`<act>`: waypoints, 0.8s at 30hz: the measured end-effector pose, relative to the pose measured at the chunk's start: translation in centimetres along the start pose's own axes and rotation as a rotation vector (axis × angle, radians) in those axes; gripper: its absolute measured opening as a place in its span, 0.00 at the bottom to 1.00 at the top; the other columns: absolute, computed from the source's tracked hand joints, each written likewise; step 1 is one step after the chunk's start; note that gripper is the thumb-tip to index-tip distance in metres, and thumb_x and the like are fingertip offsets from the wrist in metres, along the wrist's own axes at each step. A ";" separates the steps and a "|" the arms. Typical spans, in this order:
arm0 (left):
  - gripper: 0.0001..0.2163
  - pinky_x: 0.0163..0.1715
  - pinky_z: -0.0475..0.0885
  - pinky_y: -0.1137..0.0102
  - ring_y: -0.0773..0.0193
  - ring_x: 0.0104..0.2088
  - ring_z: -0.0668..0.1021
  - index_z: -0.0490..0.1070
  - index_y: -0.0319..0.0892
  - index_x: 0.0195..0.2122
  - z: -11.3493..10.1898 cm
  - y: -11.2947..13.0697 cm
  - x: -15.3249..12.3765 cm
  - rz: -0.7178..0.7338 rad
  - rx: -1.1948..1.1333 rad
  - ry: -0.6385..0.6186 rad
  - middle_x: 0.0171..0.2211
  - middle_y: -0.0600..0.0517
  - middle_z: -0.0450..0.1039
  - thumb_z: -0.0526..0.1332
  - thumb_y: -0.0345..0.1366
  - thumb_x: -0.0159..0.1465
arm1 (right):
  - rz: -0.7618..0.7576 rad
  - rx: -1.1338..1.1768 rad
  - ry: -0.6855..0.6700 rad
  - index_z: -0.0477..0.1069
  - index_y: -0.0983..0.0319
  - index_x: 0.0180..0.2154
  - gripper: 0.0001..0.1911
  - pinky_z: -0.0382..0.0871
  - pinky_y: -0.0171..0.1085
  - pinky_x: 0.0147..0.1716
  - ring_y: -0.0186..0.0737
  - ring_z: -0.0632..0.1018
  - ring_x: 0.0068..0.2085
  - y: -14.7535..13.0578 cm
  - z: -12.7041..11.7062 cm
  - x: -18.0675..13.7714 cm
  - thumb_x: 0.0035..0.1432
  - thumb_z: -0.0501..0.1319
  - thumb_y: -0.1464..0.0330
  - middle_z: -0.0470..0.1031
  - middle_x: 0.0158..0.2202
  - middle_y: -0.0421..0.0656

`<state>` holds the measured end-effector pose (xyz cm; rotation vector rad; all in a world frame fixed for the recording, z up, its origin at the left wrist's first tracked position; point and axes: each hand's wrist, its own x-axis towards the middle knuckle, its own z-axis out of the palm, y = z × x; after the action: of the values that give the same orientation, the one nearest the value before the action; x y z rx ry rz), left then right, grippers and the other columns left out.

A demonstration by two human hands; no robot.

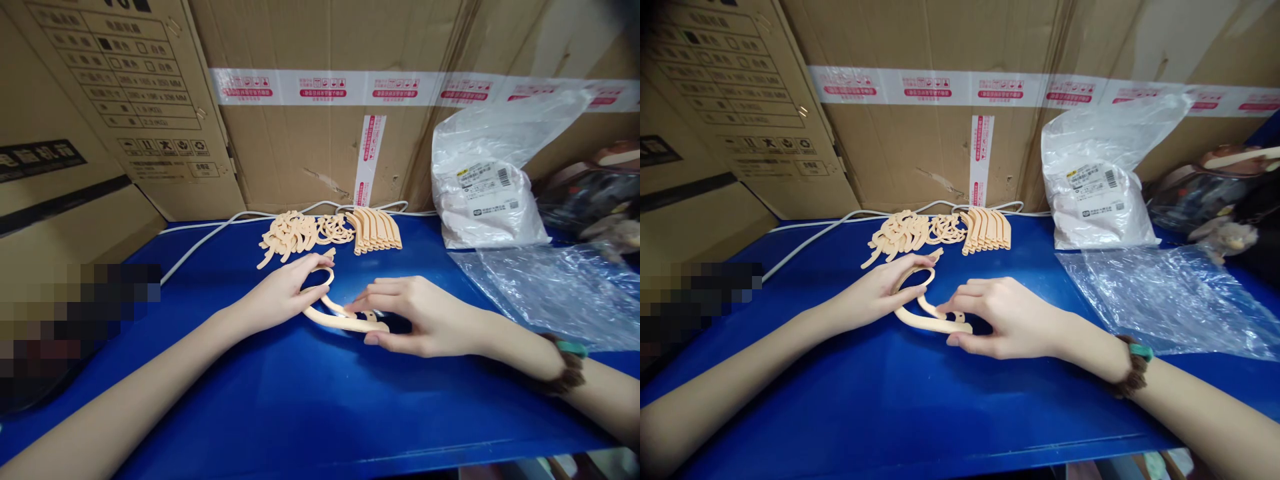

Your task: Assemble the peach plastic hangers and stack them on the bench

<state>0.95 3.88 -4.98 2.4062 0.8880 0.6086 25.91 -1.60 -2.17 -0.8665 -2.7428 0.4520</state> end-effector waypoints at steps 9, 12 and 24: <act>0.16 0.59 0.63 0.57 0.56 0.59 0.68 0.62 0.43 0.54 0.2 0.3 -0.1 -0.019 -0.003 -0.006 0.57 0.45 0.67 0.57 0.34 0.64 | 0.000 0.002 -0.013 0.67 0.64 0.55 0.21 0.67 0.39 0.41 0.41 0.74 0.42 0.2 0.8 0.1 0.60 0.58 0.70 0.75 0.43 0.46; 0.18 0.59 0.63 0.56 0.55 0.60 0.68 0.62 0.43 0.54 0.2 0.6 0.0 -0.032 -0.055 -0.020 0.58 0.44 0.66 0.59 0.35 0.63 | -0.003 -0.054 0.019 0.68 0.66 0.54 0.19 0.67 0.41 0.43 0.43 0.73 0.43 0.5 0.9 0.2 0.61 0.57 0.71 0.74 0.43 0.48; 0.18 0.63 0.58 0.59 0.60 0.63 0.63 0.64 0.46 0.55 0.0 0.2 0.1 0.012 -0.156 -0.125 0.61 0.48 0.63 0.61 0.37 0.63 | -0.007 -0.050 0.090 0.72 0.62 0.50 0.16 0.68 0.41 0.46 0.42 0.72 0.45 1.7 1.5 0.4 0.61 0.56 0.74 0.70 0.46 0.48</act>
<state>1.11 3.78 -4.90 2.2830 0.7463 0.5062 26.01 -0.35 -4.12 -0.8675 -2.6845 0.3366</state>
